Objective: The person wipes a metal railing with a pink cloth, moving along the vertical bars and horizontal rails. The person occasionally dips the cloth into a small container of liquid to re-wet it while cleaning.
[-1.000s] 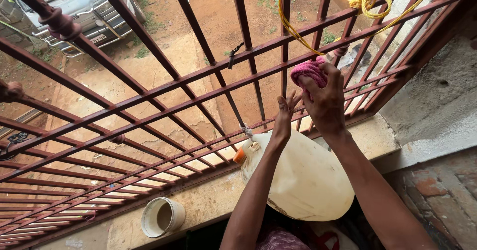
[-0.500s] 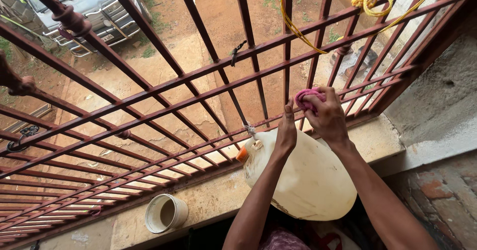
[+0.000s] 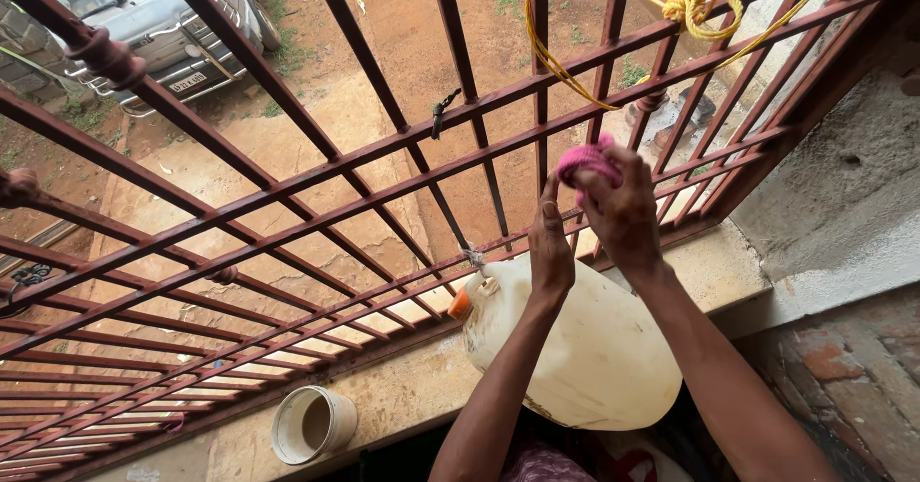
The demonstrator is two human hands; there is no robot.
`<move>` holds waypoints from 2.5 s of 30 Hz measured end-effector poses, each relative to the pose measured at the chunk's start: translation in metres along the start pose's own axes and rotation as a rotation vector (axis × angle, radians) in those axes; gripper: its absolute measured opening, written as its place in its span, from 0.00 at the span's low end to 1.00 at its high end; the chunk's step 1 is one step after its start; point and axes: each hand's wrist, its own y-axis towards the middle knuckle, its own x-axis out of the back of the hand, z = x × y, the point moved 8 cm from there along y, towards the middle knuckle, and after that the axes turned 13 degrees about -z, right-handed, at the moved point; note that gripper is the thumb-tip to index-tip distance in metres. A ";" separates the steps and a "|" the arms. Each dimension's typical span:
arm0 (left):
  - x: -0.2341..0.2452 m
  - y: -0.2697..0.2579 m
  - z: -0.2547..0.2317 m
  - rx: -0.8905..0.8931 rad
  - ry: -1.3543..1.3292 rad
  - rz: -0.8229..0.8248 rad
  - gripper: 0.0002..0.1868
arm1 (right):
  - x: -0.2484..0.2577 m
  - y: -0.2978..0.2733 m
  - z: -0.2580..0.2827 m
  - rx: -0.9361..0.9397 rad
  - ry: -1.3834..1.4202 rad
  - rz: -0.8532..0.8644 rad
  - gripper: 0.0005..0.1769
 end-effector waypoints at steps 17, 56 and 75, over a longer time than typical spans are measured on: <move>-0.058 0.012 0.002 -0.066 0.040 0.141 0.36 | 0.079 0.034 -0.019 0.024 -0.090 -0.241 0.15; -0.099 0.029 0.086 0.333 -0.095 0.444 0.56 | 0.023 0.006 -0.069 -0.123 0.115 -0.229 0.20; -0.042 0.006 0.009 -0.086 -0.058 -0.067 0.32 | 0.037 0.020 -0.049 0.006 -0.011 -0.151 0.16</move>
